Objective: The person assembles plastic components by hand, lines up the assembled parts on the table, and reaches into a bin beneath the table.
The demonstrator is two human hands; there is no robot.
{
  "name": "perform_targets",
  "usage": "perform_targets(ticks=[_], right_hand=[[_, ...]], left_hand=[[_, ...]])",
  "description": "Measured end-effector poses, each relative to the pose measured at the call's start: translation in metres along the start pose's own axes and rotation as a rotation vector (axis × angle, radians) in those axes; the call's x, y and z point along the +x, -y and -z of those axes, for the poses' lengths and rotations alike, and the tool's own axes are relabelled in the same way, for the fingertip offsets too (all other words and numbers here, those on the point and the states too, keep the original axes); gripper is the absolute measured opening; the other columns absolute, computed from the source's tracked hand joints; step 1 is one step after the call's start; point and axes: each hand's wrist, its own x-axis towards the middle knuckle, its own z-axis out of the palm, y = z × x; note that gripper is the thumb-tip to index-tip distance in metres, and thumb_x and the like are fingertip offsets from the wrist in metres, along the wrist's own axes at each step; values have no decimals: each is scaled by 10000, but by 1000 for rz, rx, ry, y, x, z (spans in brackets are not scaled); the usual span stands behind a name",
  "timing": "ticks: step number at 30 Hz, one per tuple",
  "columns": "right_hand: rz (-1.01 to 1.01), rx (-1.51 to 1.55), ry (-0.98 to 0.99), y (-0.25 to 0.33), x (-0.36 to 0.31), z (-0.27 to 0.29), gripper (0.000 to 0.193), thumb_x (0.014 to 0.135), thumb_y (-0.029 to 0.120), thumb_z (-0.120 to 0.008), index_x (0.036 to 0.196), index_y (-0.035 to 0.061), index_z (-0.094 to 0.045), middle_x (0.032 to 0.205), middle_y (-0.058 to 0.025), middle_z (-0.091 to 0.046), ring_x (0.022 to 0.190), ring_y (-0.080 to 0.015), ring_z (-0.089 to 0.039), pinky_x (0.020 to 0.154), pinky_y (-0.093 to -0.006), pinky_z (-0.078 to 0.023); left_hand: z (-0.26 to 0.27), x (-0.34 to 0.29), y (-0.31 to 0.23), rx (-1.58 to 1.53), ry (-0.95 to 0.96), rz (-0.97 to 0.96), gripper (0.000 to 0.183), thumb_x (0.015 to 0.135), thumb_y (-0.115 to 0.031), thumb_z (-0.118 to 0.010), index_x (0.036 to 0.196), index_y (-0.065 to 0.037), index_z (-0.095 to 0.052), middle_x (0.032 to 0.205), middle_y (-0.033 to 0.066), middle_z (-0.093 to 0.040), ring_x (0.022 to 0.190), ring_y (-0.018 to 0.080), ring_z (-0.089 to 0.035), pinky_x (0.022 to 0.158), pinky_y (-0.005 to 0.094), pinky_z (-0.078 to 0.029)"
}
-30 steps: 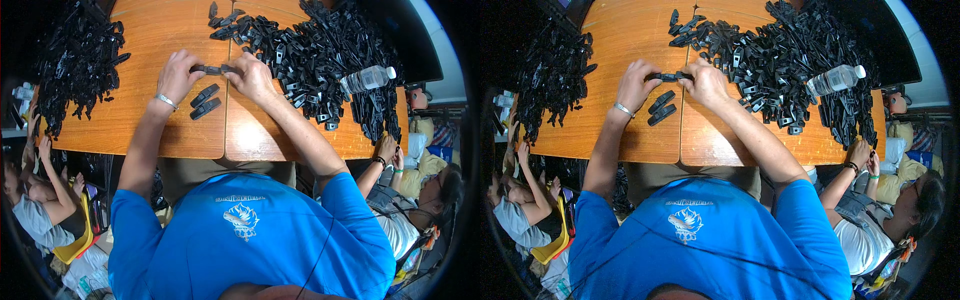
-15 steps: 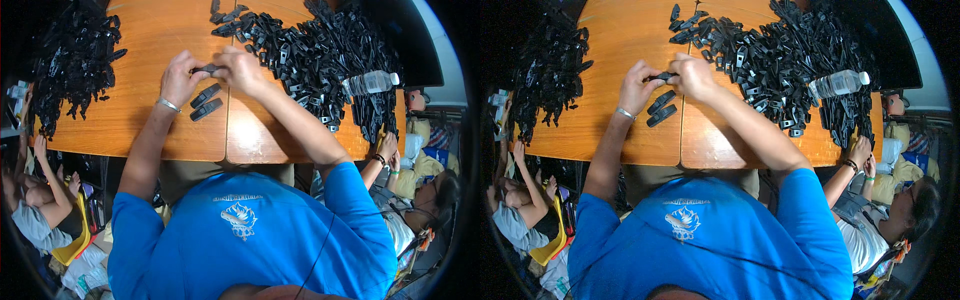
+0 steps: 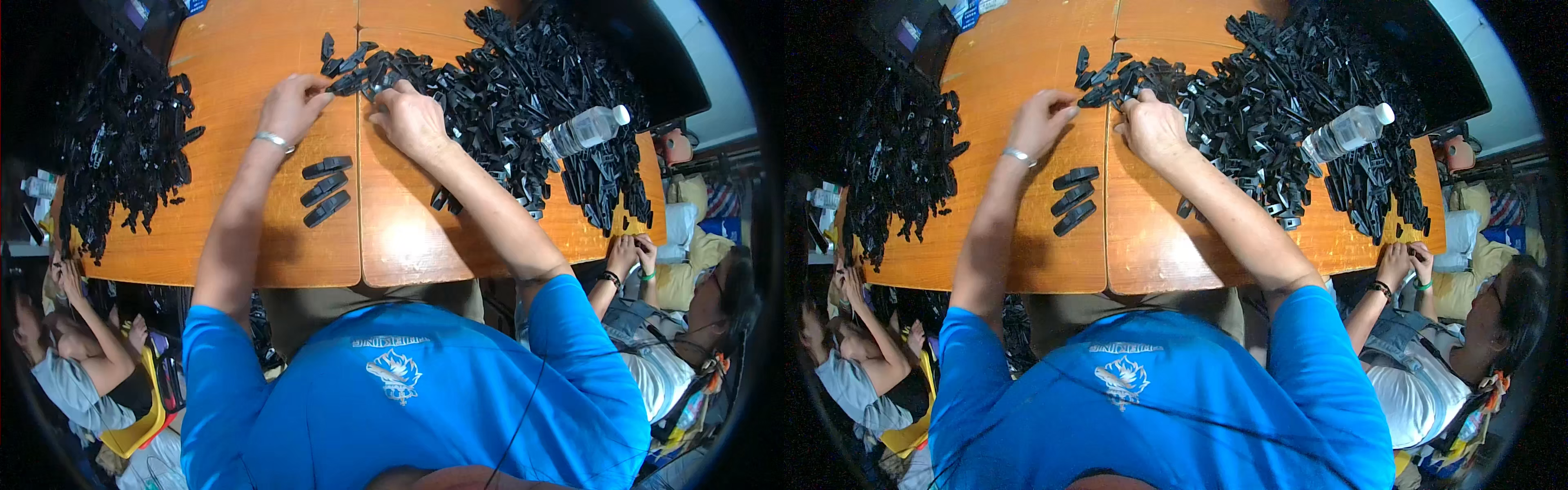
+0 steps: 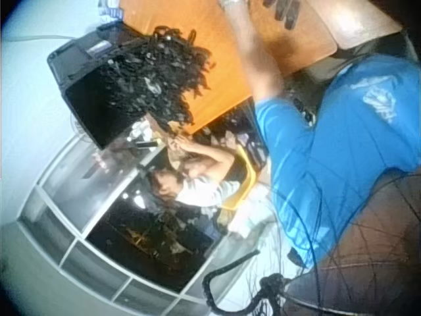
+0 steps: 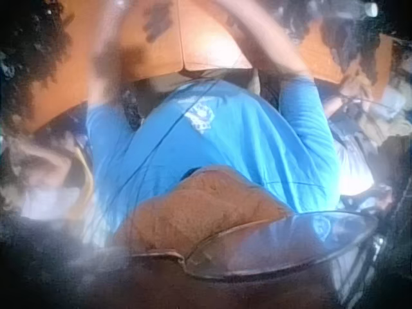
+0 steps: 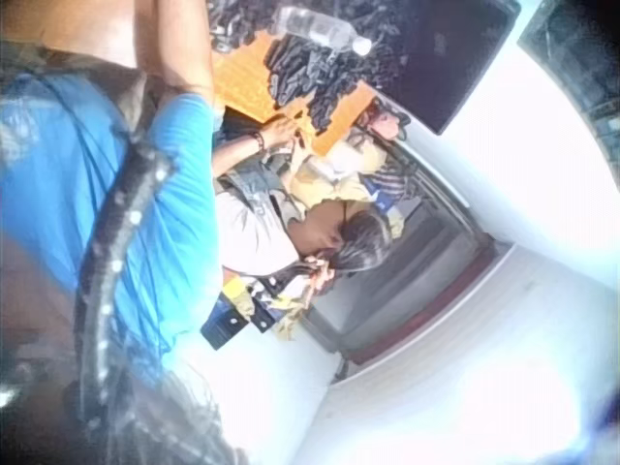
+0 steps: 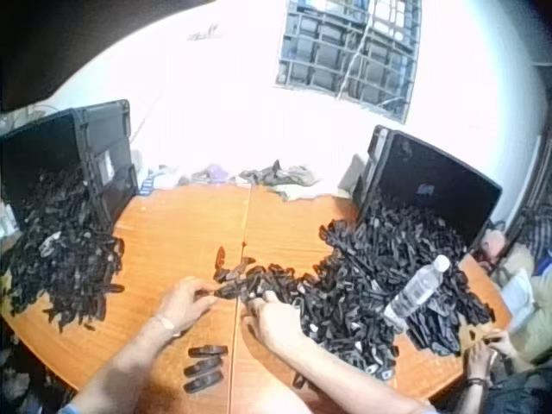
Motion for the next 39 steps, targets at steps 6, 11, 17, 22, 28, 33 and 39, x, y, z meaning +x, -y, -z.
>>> perform_targets(ticks=[6,11,17,22,28,33,39], right_hand=[[-51,-184,119,-8,10,-10,199,882,203,-769,1007,49,-775,1086,-217,-725,935,-388,-770,852,-473,-626],[-96,-58,75,-7,5,-3,221,885,169,-763,1078,61,-767,1149,-226,-707,975,-410,-757,864,-490,-622],[-102,72,-28,9,-1,4,235,909,185,-791,1101,59,-742,1128,-214,-699,956,-424,-744,842,-502,-611],[-192,496,-54,36,-12,0,214,880,170,-851,988,61,-701,888,-108,-699,845,-335,-728,756,-454,-589],[-74,287,-27,29,-25,-21,218,827,131,-869,973,75,-716,917,-111,-710,933,-331,-718,790,-465,-583],[-47,104,9,19,-27,-24,225,854,157,-845,1019,48,-738,1063,-209,-717,959,-419,-729,838,-483,-602],[-118,-54,236,24,-18,-13,234,846,164,-837,1000,11,-750,1075,-239,-738,943,-443,-745,858,-517,-613]], left_hand=[[-44,44,-14,630,-239,-56,229,926,-272,-830,1092,-115,-835,1096,143,-763,1020,361,-721,945,463,-571],[-40,50,-11,532,-219,6,208,927,-285,-824,1036,-108,-823,1044,126,-780,1007,321,-738,896,445,-583],[-30,27,-17,287,-384,95,213,896,-269,-821,1016,-94,-817,927,137,-788,874,324,-761,803,442,-592],[-4,-29,15,377,-466,64,238,893,-265,-815,951,-39,-768,825,146,-769,807,309,-761,756,431,-586],[-20,-71,-8,371,-247,111,196,938,-210,-767,1016,-40,-707,877,184,-735,846,399,-724,779,513,-562],[-18,-67,-14,639,-235,-332,204,933,-9,-699,1118,-91,-729,1064,106,-707,1059,321,-682,903,442,-569],[1,-52,8,794,-88,-418,259,890,-38,-770,1136,-110,-737,1121,111,-679,1150,344,-628,963,456,-554]])
